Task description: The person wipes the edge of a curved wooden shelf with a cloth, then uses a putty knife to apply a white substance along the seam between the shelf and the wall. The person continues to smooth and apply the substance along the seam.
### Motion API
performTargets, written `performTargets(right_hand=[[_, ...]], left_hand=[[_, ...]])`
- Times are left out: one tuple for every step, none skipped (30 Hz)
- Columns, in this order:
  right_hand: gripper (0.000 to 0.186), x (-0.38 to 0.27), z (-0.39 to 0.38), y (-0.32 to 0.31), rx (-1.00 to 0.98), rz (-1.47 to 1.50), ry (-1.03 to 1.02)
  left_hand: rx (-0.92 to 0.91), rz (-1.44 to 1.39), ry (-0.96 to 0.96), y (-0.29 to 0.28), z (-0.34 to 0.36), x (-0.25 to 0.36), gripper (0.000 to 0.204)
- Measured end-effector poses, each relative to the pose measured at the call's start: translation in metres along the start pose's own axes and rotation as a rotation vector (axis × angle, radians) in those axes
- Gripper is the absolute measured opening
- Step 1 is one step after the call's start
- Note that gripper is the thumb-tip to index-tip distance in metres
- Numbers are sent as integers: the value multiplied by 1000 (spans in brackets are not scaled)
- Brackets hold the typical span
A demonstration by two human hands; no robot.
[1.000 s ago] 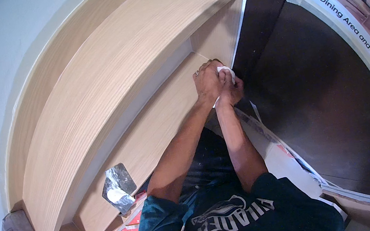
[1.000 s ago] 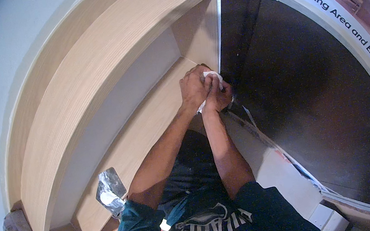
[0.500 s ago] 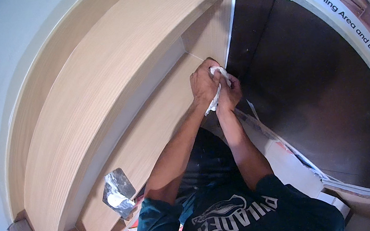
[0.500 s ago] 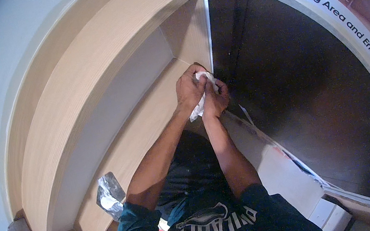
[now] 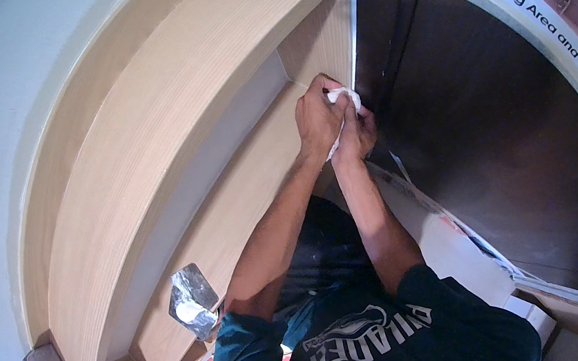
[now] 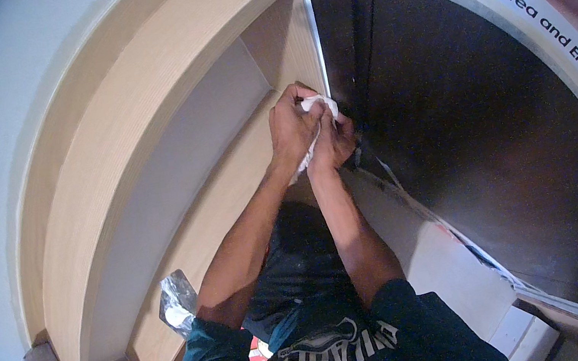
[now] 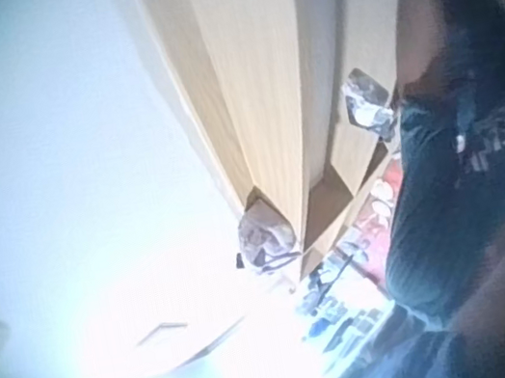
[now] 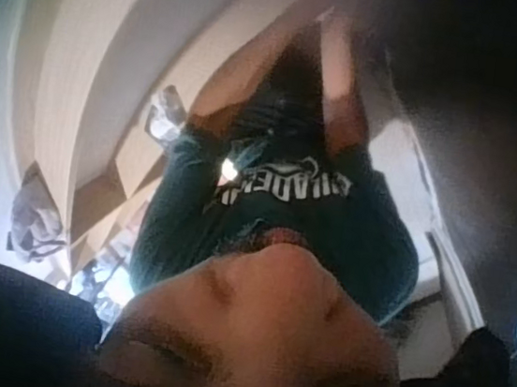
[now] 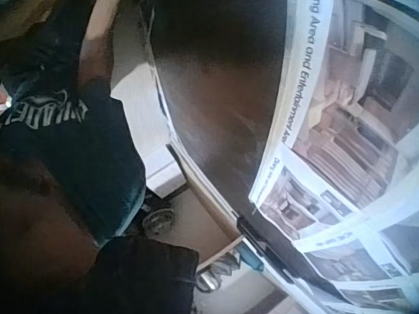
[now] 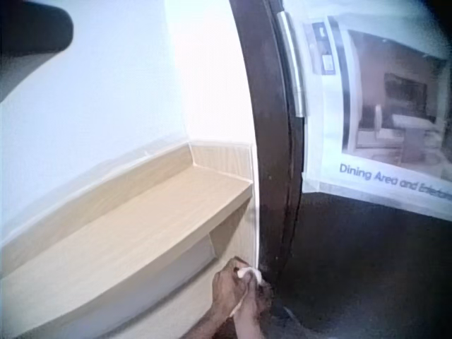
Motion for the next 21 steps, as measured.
performTargets(right_hand=[[19,1,1,-1,7,-24,-7],[19,5,2,-5,14,-48,-14],[20,6,2,-8,25,-75,-21],[21,8,4,-9,24,-45,-31],[22,10,5,-9,23,-15,-42],[22,11,6,-8,21,15,-49],[25,2,0,0,-9,22,-9],[27,-9,-4,8,-40,29,31],[30,-18,-7,14,-68,37,67],[30,-15,-5,13,-71,40,73],[31,-10,-3,11,-74,43,79],[31,-12,-5,16,-87,50,85],[31,-13,-9,19,-84,71,103],[31,-15,-13,19,-81,91,122],[31,-18,-16,16,-70,104,132],[31,-18,-15,15,-63,88,124],[30,-15,-13,15,-55,72,117],[30,-17,-13,19,-54,64,112],[30,-20,-12,23,-86,98,102],[29,-24,-12,26,-118,131,92],[28,-25,-12,24,-141,159,87]], left_hand=[[-15,1,-27,3,-1,-4,19],[-30,1,-53,5,-1,-7,19],[-22,0,-50,5,-2,-9,19],[-13,-1,-46,5,-3,-10,19],[-5,-3,-43,6,-4,-11,19],[8,-3,-22,5,-3,-7,19],[22,0,-6,2,-2,-2,19],[37,3,10,-1,-1,3,18],[34,9,25,-2,1,8,18],[31,14,39,-4,3,13,18],[27,19,53,-5,3,18,17],[34,0,33,-5,3,14,17],[40,-19,13,-4,1,10,17],[47,-38,-7,-5,1,6,17],[47,-28,4,-4,1,7,17],[47,-18,14,-4,1,8,17],[48,-8,25,-4,1,9,17],[47,-6,21,-5,2,12,17],[46,-3,17,-4,2,16,17],[45,-1,12,-3,3,20,17],[50,-19,4,-3,3,19,17]])
Point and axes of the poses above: each hand's wrist, its own z-axis towards the middle knuckle, its own y-axis out of the palm, x = y × z, the point moved 6 cm from there along z, towards the middle knuckle, and after that the axes turned 7 degrees about -z, right-handed, at the moved point
